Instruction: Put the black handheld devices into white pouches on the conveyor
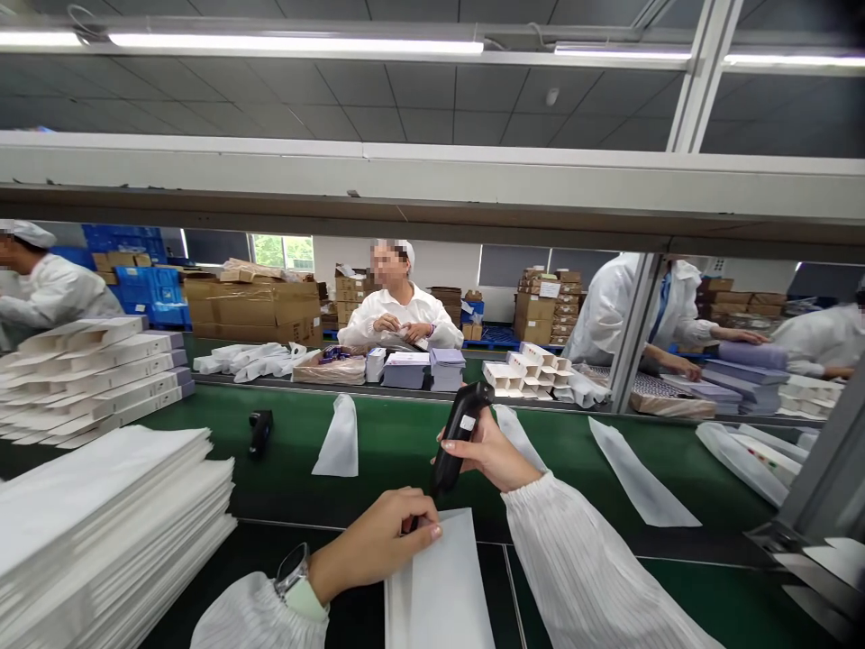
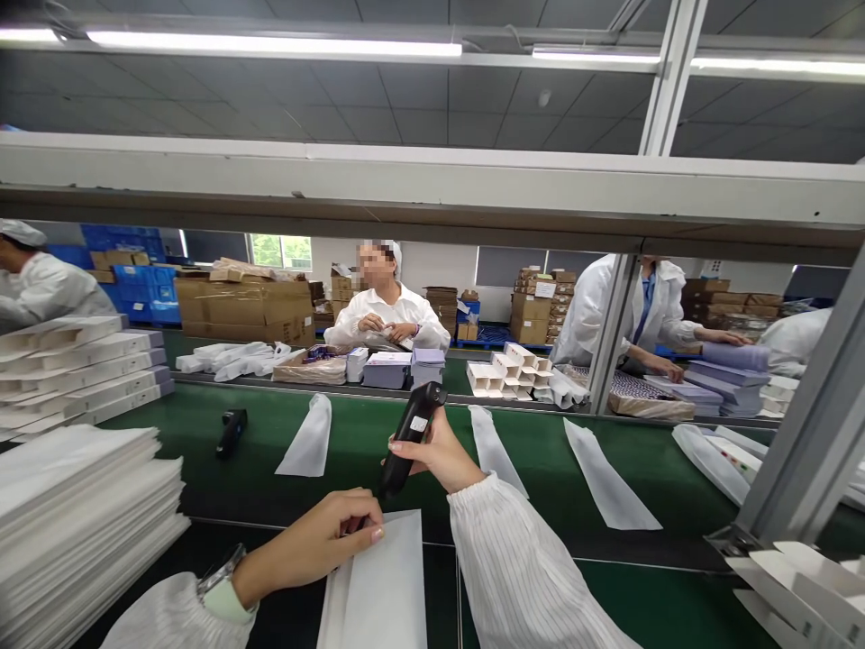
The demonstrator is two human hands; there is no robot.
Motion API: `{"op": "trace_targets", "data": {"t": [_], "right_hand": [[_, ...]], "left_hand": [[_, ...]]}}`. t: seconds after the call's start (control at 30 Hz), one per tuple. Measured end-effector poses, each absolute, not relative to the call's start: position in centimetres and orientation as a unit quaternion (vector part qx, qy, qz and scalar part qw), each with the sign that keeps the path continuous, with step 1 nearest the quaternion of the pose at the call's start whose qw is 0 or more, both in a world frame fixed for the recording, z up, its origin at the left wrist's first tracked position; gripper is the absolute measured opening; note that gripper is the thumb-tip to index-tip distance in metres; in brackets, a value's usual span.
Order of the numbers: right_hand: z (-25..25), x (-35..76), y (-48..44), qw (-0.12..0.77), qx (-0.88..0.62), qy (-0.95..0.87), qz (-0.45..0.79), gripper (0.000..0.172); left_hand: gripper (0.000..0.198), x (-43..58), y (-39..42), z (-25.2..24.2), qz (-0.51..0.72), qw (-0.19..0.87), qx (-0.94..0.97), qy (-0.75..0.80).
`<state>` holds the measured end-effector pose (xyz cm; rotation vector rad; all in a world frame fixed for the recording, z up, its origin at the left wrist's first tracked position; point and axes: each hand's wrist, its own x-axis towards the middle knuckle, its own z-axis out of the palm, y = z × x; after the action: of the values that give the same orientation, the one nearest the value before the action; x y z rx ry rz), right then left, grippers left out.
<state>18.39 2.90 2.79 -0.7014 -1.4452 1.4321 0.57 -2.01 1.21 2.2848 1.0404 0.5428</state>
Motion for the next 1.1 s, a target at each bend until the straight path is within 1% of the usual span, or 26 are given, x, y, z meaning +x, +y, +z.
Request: {"op": "trace_targets", "data": {"t": [0.1, 0.17, 0.2, 0.23, 0.33, 0.37, 0.4, 0.53, 0.6, 0.7, 0.8, 0.87, 0.93, 0.97, 1.0, 1.03, 1.1], "right_hand": [[2.5, 18.0, 2.9, 0.47, -0.309, -0.61, 0.558, 0.083], [2.4, 17.7, 2.9, 0.472, -0.308, -0.617, 0.549, 0.081], [2.3, 17.5, 2.9, 0.474, -0.299, -0.619, 0.551, 0.077], [2.3, 17.3, 2.9, 0.475, -0.289, -0.619, 0.555, 0.069], [2.0, 16.9, 2.8, 0.476, -0.28, -0.634, 0.542, 0.037], [1.8, 16.8, 2.8, 0.466, -0.28, -0.647, 0.535, 0.031], [1.6, 16.7, 2.8, 0.451, -0.277, -0.66, 0.534, 0.03], [0.7, 16.7, 2.9, 0.4, -0.262, -0.673, 0.565, 0.031], [0.4, 16.9, 3.1, 0.374, -0.257, -0.671, 0.586, 0.038], [0.1, 17.6, 3.1, 0.295, -0.221, -0.685, 0.629, 0.051], [0.1, 18.0, 2.8, 0.219, -0.17, -0.674, 0.684, 0.053], [0.0, 17.9, 2.3, 0.229, -0.127, -0.634, 0.727, 0.057], [-0.4, 17.2, 1.4, 0.266, -0.093, -0.596, 0.752, 0.07], [-0.7, 16.6, 0.8, 0.275, -0.088, -0.592, 0.753, 0.078], [-1.1, 15.9, 0.1, 0.275, -0.092, -0.598, 0.747, 0.083], [-1.5, 15.1, -0.5, 0.268, -0.106, -0.609, 0.739, 0.081], [-2.2, 13.6, -1.2, 0.267, -0.145, -0.604, 0.737, 0.065]], "left_hand": [[0.021, 0.5, -2.1, 1.6, 0.216, 0.301, 0.842, 0.391], [0.022, 0.4, -2.2, 1.9, 0.223, 0.325, 0.832, 0.391], [0.022, 0.4, -2.2, 2.0, 0.229, 0.339, 0.825, 0.391], [0.024, 0.5, -2.2, 2.0, 0.24, 0.353, 0.815, 0.391], [0.028, 0.5, -2.1, 2.1, 0.293, 0.406, 0.778, 0.38], [0.028, 0.6, -2.0, 2.2, 0.313, 0.424, 0.764, 0.373], [0.028, 0.6, -2.0, 2.2, 0.33, 0.44, 0.75, 0.368], [0.027, 0.5, -2.0, 2.8, 0.363, 0.485, 0.702, 0.374], [0.026, 0.4, -2.1, 3.3, 0.369, 0.498, 0.687, 0.38], [0.027, 0.3, -2.4, 3.7, 0.375, 0.52, 0.666, 0.381], [0.026, 0.3, -2.7, 3.9, 0.389, 0.543, 0.643, 0.374], [0.024, 0.2, -2.8, 4.0, 0.408, 0.553, 0.627, 0.365], [0.022, 0.1, -3.0, 4.0, 0.442, 0.562, 0.606, 0.349], [0.022, 0.1, -3.0, 3.9, 0.46, 0.566, 0.592, 0.342], [0.021, 0.1, -2.9, 3.8, 0.476, 0.569, 0.577, 0.341], [0.022, 0.1, -2.8, 3.7, 0.485, 0.57, 0.565, 0.348], [0.024, 0.0, -2.3, 3.3, 0.489, 0.557, 0.55, 0.384]]}}
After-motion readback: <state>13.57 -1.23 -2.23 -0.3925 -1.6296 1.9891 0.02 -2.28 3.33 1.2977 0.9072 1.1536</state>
